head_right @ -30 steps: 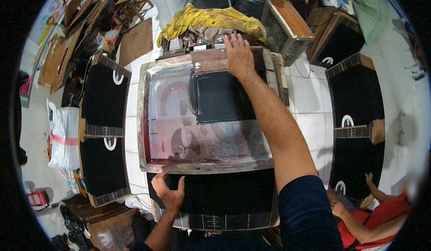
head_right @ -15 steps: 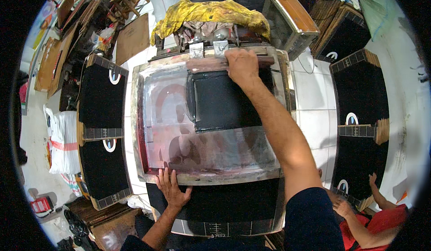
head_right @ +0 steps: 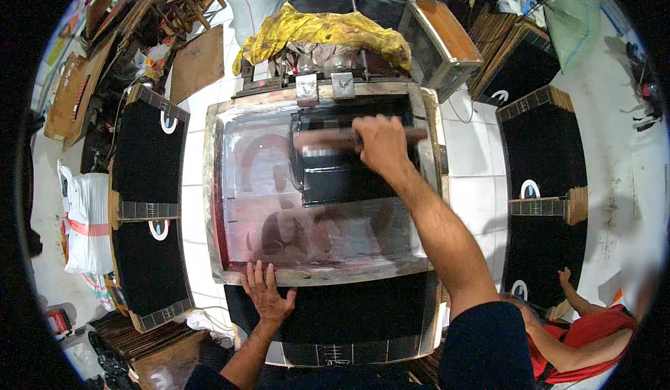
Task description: The person uses a squeegee to pull ink across a screen printing frame placed over a black fabric item. The person repeatedly lifts the frame, repositions it, and applies ink to print a design onto the fabric.
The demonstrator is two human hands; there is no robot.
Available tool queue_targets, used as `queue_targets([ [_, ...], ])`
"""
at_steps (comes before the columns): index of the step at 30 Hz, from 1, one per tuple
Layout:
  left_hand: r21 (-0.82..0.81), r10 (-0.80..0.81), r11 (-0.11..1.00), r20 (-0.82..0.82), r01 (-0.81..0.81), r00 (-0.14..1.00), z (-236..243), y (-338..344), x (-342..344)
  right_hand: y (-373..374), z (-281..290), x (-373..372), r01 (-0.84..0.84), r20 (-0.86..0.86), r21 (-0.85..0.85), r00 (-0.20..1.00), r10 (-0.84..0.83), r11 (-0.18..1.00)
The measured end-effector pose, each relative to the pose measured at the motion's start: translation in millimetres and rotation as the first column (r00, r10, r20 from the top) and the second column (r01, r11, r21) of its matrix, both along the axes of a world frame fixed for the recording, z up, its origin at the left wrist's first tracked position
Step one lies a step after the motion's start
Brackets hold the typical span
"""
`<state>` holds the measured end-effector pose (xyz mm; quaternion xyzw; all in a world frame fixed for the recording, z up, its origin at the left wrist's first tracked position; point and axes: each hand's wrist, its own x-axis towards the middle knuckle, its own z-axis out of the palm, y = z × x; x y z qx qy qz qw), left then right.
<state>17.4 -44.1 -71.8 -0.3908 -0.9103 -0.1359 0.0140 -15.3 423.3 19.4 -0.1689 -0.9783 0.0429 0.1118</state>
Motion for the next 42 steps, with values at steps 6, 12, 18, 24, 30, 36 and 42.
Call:
queue_targets([
  [6, -0.015, -0.026, 1.0, -0.031, 0.025, 0.999, 0.9, -0.6, -1.4, 40.2, -16.7, -48.2, 0.046, -0.091, 0.109, 0.995, -0.036, 0.993],
  [12, -0.006, -0.025, 1.0, -0.033, 0.025, 0.999, 4.0, 1.3, -1.2, -15.0, -3.2, 10.9, 0.07, 0.064, 0.014, 0.995, -0.071, 0.997],
  [18, 0.047, -0.026, 0.999, -0.014, 0.027, 1.0, 5.0, 2.7, 0.6, -93.8, -7.9, 90.2, 0.107, 0.089, -0.056, 0.991, -0.101, 0.993],
  [24, 0.142, -0.053, 0.988, -0.041, 0.059, 0.998, 22.2, 9.3, -11.0, -90.7, -15.6, 93.5, 0.071, -0.051, 0.009, 0.996, -0.071, 0.997],
  [30, 0.155, -0.215, 0.966, 0.051, 0.205, 0.975, 63.7, 11.6, -40.3, -68.2, 8.1, 72.5, 0.064, -0.11, 0.027, 0.992, -0.061, 0.998],
  [36, 0.14, -0.193, 0.973, 0.075, 0.181, 0.978, 79.9, 14.0, -34.2, -53.3, 22.6, 67.9, 0.028, -0.06, -0.074, 0.998, -0.033, 0.997],
  [42, 0.154, -0.166, 0.977, 0.106, 0.149, 0.98, 81.7, 18.0, -36.7, -48.0, 9.6, 63.3, -0.009, -0.023, -0.095, 1.0, 0.007, 0.995],
])
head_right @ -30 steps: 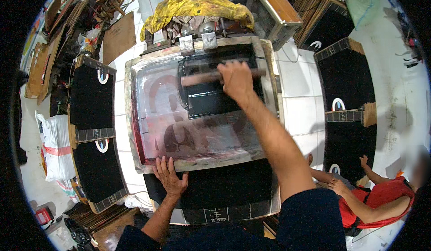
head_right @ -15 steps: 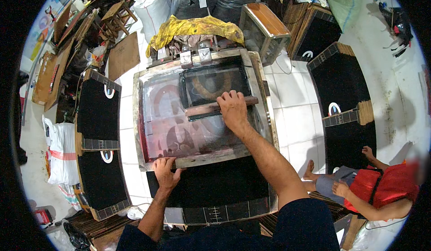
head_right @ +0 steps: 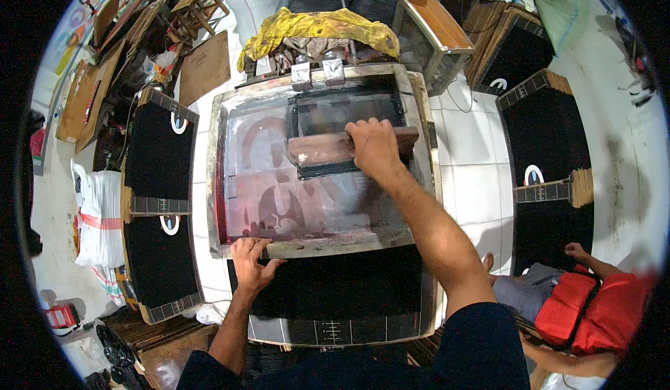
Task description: The person uses a squeegee to pull ink across a screen printing frame placed over a black fabric item. The person repeatedly lifts the frame, repositions it, and applies ink to print a design onto the fabric.
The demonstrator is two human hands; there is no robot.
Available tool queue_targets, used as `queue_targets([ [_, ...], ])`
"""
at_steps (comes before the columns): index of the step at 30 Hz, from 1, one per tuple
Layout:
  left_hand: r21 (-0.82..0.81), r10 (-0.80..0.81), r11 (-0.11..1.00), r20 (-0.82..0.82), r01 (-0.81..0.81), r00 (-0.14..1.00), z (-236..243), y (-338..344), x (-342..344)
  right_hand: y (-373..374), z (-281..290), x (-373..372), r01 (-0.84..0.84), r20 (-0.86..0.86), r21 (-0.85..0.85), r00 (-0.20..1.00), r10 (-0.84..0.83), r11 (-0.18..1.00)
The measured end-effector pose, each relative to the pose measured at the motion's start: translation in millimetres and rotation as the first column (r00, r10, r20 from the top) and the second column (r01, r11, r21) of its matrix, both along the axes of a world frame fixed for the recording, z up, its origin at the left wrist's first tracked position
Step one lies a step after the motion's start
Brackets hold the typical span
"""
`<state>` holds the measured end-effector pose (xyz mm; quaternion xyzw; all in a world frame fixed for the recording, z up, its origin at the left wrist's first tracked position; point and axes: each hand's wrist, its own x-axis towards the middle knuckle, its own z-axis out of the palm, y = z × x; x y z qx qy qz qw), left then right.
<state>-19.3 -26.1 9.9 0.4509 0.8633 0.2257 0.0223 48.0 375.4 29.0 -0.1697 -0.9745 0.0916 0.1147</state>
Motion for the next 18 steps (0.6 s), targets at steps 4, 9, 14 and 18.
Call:
queue_targets([
  [4, 0.002, -0.002, 1.0, 0.005, 0.002, 1.0, 3.2, 0.5, 1.3, 66.6, -6.9, -64.0, -0.039, 0.041, 0.068, 0.998, 0.037, 0.997],
  [9, -0.029, 0.024, 0.999, 0.02, -0.024, 1.0, 9.2, -0.2, 5.2, 136.0, -3.4, -146.0, 0.025, 0.222, -0.028, 0.975, -0.019, 0.999],
  [14, 0.013, 0.015, 1.0, 0.02, -0.015, 1.0, 8.0, 0.2, 6.0, 79.5, -21.3, -86.6, 0.181, -0.484, 0.012, 0.861, -0.153, 0.983],
  [18, -0.022, 0.014, 1.0, 0.014, -0.013, 1.0, 18.0, -0.4, 4.9, -62.2, -16.5, 48.8, 0.205, -0.366, -0.115, 0.901, -0.233, 0.972],
])
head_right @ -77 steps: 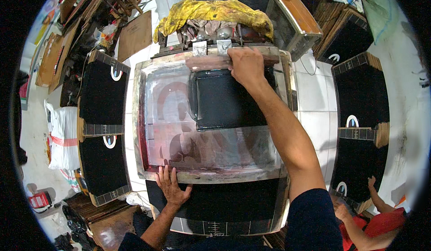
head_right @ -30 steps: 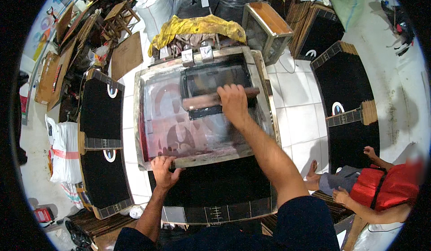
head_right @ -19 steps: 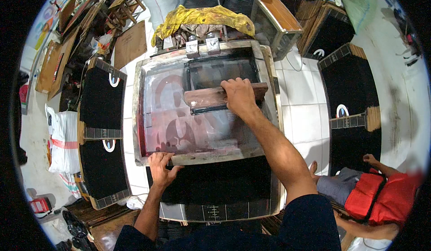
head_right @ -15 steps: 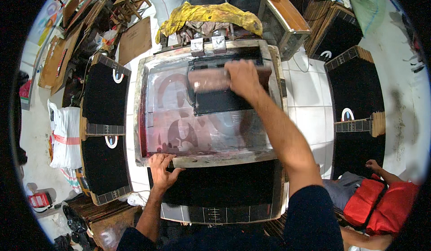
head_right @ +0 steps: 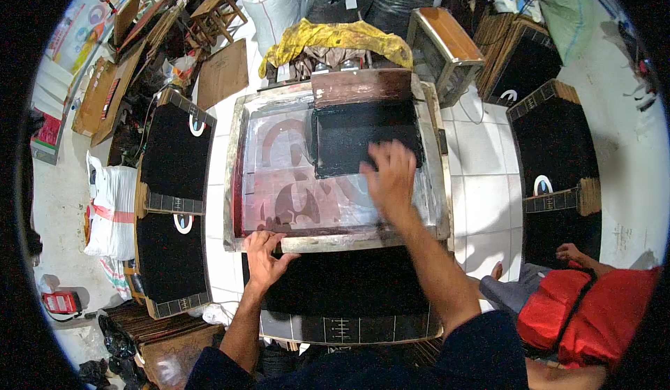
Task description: The person uses a squeegee to pull ink across a screen printing frame placed over a black fabric item. The person repeatedly lifts the frame, repositions it, and applies ink to print a design onto the fabric.
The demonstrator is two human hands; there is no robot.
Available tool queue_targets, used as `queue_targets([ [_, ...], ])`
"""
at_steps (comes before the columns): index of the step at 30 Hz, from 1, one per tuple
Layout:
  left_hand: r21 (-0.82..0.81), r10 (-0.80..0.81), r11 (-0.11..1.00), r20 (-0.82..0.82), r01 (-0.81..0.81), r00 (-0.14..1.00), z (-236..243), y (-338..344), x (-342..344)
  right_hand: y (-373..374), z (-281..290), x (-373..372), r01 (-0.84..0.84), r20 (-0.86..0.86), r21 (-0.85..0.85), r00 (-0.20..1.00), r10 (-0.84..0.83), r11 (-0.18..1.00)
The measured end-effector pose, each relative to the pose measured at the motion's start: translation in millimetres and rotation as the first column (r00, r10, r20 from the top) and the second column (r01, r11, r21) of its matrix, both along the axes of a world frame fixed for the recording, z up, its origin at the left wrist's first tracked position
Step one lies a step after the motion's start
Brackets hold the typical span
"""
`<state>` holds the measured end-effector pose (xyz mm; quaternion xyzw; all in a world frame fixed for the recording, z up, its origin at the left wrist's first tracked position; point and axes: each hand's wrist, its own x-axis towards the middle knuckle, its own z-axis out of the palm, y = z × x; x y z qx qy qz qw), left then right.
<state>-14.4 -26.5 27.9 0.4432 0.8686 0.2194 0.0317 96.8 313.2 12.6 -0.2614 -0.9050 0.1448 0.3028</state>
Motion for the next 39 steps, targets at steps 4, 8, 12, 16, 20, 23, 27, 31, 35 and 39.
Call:
queue_targets([
  [4, 0.023, -0.052, 0.998, -0.078, 0.054, 0.996, 59.9, 1.7, -8.2, -91.2, 46.5, 67.7, -0.001, 0.004, -0.001, 1.0, 0.001, 1.0],
  [8, 0.223, -0.068, 0.966, -0.283, 0.135, 0.957, 146.1, 12.8, -33.9, -63.6, 133.1, 40.7, 0.006, -0.172, 0.319, 0.984, 0.052, 0.948],
  [12, 0.613, 0.388, 0.787, -0.411, -0.065, 0.825, 130.7, -27.5, -58.1, -36.8, 220.2, 2.0, 0.065, -0.29, 0.379, 0.956, 0.052, 0.923],
  [16, 0.613, 0.583, 0.585, 0.137, -0.531, 0.801, -43.7, -155.7, -59.6, -26.5, 279.0, -22.3, 0.138, -0.187, 0.183, 0.977, -0.104, 0.973],
  [20, -0.457, 0.735, 0.671, 0.306, -0.584, 0.605, -236.2, -297.2, 65.3, -6.2, 309.5, -43.0, 0.233, -0.046, 0.107, 0.972, -0.229, 0.967],
  [23, -0.357, 0.554, 0.827, 0.646, -0.435, 0.524, -297.6, -341.4, 178.7, 13.7, 323.1, -56.4, 0.235, 0.0, 0.11, 0.972, -0.236, 0.966],
  [27, -0.127, 0.579, 0.567, 0.764, -0.814, 0.285, -291.8, -326.2, 227.4, 28.5, 332.7, -64.6, 0.209, 0.03, 0.08, 0.977, -0.212, 0.975],
  [31, -0.1, 0.751, 0.63, 0.332, -0.77, 0.571, -264.0, -303.0, 225.0, 29.6, 337.2, -65.6, 0.184, 0.016, 0.082, 0.982, -0.186, 0.98],
  [35, 0.068, 0.812, 0.56, 0.153, -0.826, 0.563, -275.9, -301.2, 222.9, 29.0, 339.2, -66.7, 0.181, 0.02, 0.103, 0.983, -0.184, 0.978],
  [39, -0.232, 0.81, 0.587, 0.161, -0.776, 0.564, -284.6, -319.7, 174.4, 29.2, 342.7, -68.3, 0.18, 0.027, 0.124, 0.982, -0.185, 0.976],
])
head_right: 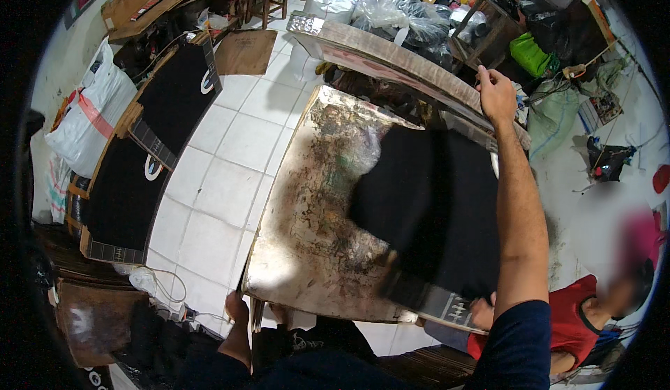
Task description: The person uses a squeegee to pull ink across a screen printing frame placed over a black fabric item. The person repeatedly lifts the frame, repositions it, and applies ink to print a design onto the fabric.
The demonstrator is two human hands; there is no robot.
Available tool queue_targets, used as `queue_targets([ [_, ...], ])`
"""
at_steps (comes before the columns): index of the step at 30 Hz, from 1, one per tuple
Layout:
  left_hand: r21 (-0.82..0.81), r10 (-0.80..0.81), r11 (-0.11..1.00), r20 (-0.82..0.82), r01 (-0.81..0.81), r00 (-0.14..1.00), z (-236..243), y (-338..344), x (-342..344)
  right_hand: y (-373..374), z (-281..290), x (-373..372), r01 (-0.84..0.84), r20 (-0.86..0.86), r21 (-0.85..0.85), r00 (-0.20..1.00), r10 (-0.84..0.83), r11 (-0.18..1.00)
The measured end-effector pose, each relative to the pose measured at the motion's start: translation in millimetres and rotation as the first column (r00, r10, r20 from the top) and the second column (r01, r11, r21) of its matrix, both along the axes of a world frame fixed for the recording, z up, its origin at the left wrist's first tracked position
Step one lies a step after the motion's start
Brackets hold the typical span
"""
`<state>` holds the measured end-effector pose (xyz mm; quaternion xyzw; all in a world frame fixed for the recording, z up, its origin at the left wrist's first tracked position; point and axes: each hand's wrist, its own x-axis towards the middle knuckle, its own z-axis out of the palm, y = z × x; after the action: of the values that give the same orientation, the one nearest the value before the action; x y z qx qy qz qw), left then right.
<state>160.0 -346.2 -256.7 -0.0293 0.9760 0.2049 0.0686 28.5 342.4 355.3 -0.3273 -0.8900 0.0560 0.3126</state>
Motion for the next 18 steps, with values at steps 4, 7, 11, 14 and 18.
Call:
queue_targets([
  [4, -0.137, 0.052, 0.984, -0.388, -0.113, 0.92, 72.9, -12.7, -101.7, 5.3, 5.8, -3.0, -0.017, 0.012, -0.006, 1.0, 0.017, 1.0],
  [7, -0.165, 0.031, 0.976, -0.547, -0.144, 0.837, 183.0, -42.9, -159.4, 14.6, 10.8, -7.8, -0.011, 0.02, -0.038, 1.0, 0.012, 0.999],
  [11, -0.074, 0.199, 0.957, -0.537, -0.281, 0.82, 342.2, -125.8, -130.1, 33.1, 15.2, -16.8, 0.01, 0.05, -0.03, 0.999, -0.009, 0.999],
  [14, 0.005, 0.171, 0.973, -0.692, -0.232, 0.701, 457.1, -211.7, -81.6, 42.4, 23.1, -24.5, 0.009, 0.08, -0.027, 0.997, -0.006, 1.0],
  [18, 0.377, 0.429, 0.896, -0.598, -0.236, 0.677, 571.5, -330.8, -46.6, 37.3, 28.7, -26.3, 0.021, 0.078, -0.024, 0.997, -0.019, 0.999],
])
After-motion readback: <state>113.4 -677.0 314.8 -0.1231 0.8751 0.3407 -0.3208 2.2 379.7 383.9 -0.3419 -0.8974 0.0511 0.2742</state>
